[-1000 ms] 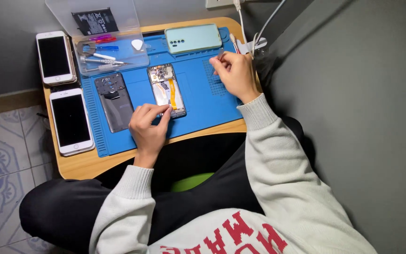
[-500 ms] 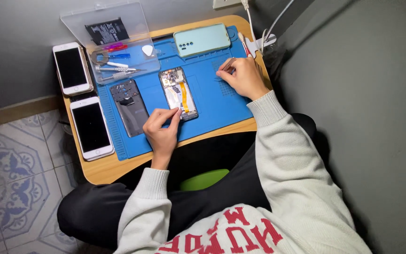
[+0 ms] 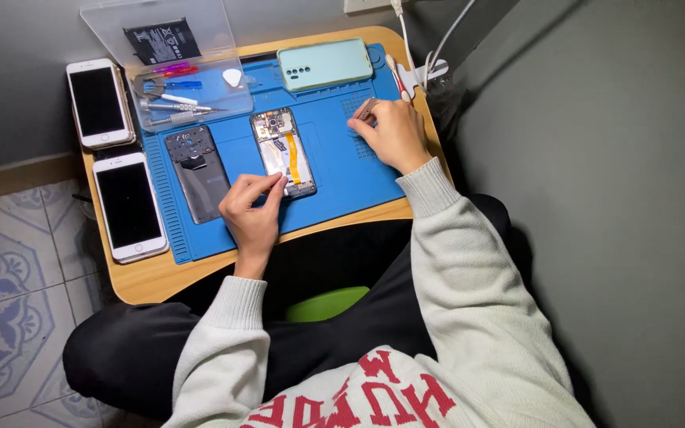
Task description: Repairing a smartphone by manipulating internal components and ribbon cables using tweezers
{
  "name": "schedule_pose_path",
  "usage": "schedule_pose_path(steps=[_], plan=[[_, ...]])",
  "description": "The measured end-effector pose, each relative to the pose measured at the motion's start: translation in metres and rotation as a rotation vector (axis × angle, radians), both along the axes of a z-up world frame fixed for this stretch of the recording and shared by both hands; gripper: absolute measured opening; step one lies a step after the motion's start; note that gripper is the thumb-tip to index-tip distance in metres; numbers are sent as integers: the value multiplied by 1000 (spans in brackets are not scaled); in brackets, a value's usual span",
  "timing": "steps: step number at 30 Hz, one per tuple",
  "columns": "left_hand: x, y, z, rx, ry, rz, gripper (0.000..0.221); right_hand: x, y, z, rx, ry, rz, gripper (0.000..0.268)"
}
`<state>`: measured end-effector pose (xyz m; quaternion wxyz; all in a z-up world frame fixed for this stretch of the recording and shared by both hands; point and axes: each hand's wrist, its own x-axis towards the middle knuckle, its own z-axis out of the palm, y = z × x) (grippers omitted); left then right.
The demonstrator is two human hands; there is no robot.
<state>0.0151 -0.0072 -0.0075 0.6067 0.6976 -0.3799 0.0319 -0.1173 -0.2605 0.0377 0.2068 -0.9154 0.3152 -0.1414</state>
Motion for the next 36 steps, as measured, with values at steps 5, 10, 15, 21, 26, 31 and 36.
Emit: schedule_pose_path(steps=[5,10,15,21,26,31,36], plan=[[-4,-1,1,-19,-2,-12,12,1,1,-1,-19,50,-8,10],[-2,-2,1,-18,-13,-23,11,3,-4,-14,-26,103,-7,8],[-2,0,-1,-4,-40,-47,10,-2,2,-6,25,83,34,10],[-2,-1,-3,-33,-33,-45,11,-3,-2,-7,-15,84,58,10],[-1,1,-5,-52,-30,-43,10,6,-3,-18,-34,8,156,13],[0,3,-2,-72,-32,-36,8,14,55,18,452,-405,340,13],[-3,2,-3,-86,1,-58,9,16,72,-3,712,-497,544,19]])
